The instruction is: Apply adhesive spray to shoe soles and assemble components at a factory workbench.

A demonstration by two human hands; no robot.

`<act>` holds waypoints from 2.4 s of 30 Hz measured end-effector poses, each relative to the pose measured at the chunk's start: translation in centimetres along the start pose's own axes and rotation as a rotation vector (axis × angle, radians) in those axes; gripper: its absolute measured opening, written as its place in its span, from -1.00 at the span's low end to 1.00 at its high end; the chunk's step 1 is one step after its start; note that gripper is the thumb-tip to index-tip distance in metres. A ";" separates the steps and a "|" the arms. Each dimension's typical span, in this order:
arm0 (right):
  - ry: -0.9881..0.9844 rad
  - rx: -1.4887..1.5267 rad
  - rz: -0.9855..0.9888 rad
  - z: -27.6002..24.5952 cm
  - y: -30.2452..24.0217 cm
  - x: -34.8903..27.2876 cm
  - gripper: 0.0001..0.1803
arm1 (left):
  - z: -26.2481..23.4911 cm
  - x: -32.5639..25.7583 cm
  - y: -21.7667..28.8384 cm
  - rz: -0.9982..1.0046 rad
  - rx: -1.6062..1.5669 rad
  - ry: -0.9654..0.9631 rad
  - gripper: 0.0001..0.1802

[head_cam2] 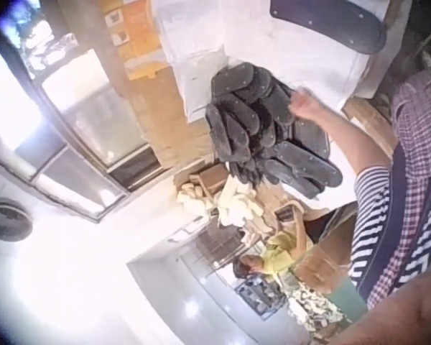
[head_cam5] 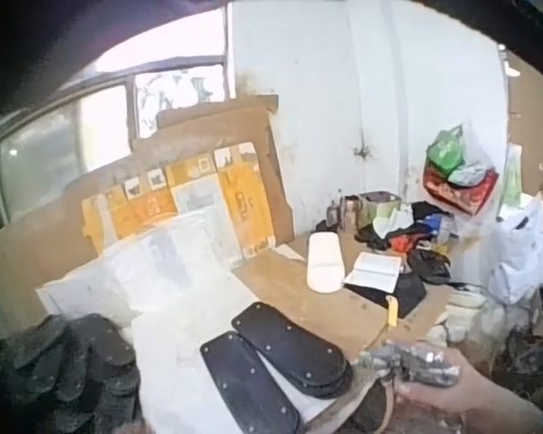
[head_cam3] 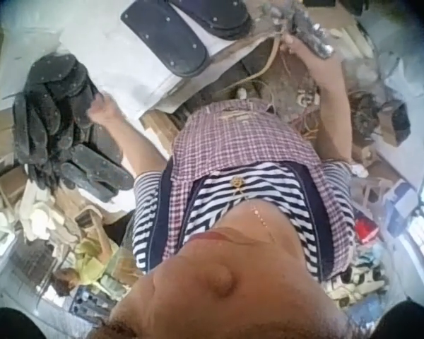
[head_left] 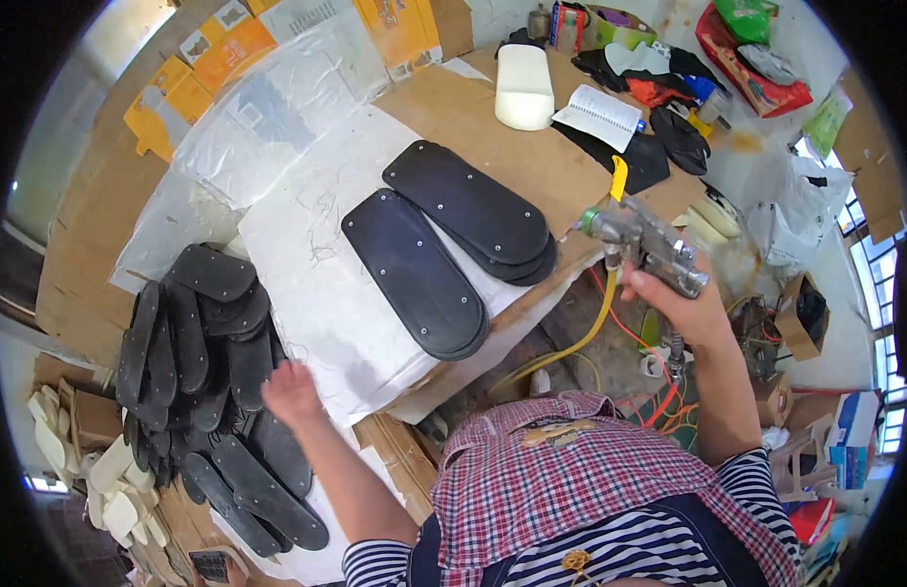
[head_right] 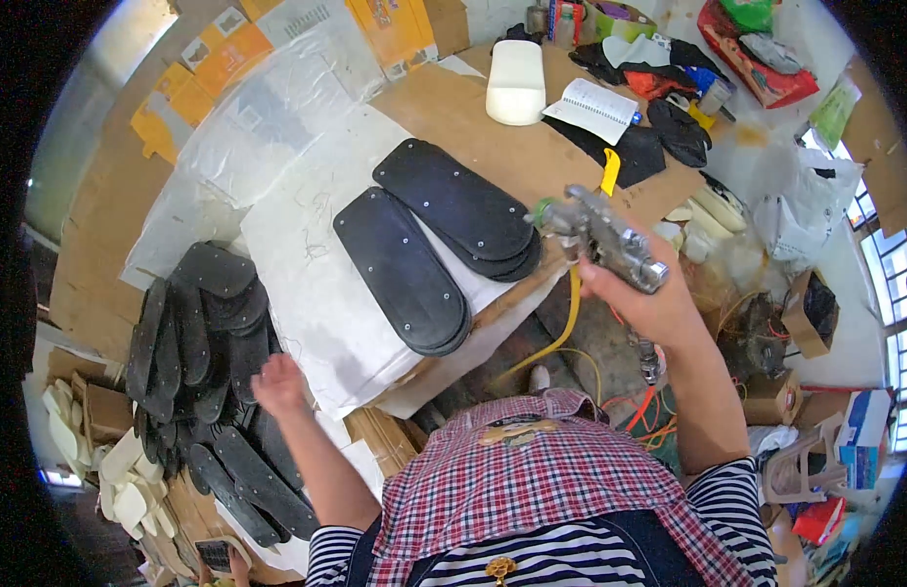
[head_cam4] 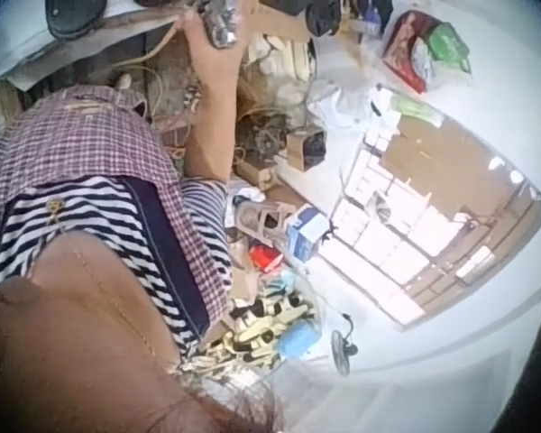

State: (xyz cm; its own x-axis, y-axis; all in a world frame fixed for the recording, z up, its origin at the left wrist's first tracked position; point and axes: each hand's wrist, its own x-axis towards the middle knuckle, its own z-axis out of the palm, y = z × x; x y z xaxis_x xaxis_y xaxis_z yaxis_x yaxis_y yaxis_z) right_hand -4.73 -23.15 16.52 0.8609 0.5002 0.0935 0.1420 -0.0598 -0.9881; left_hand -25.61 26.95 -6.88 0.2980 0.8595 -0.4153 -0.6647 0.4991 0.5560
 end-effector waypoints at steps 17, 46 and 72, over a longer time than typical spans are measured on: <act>0.166 -0.069 0.177 -8.2 -0.8 -4.5 -0.49 | 9.9 -9.8 -17.9 -0.421 0.539 -0.202 -0.63; -0.021 -0.314 0.120 -6.4 22.2 15.0 -0.45 | 14.2 -13.6 -34.4 -0.419 0.993 -0.134 -0.71; -0.101 -0.154 0.031 -3.3 15.1 8.3 -0.41 | 14.8 -12.6 -24.8 -0.005 0.690 -0.003 -0.74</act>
State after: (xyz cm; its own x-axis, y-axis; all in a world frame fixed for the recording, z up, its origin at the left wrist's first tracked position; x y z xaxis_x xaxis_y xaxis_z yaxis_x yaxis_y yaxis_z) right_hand 6.13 -22.76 2.79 0.8139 0.5794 0.0432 0.1963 -0.2043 -0.9590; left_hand -2.73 5.35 -4.77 0.3028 0.8569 -0.4171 -0.0754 0.4578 0.8859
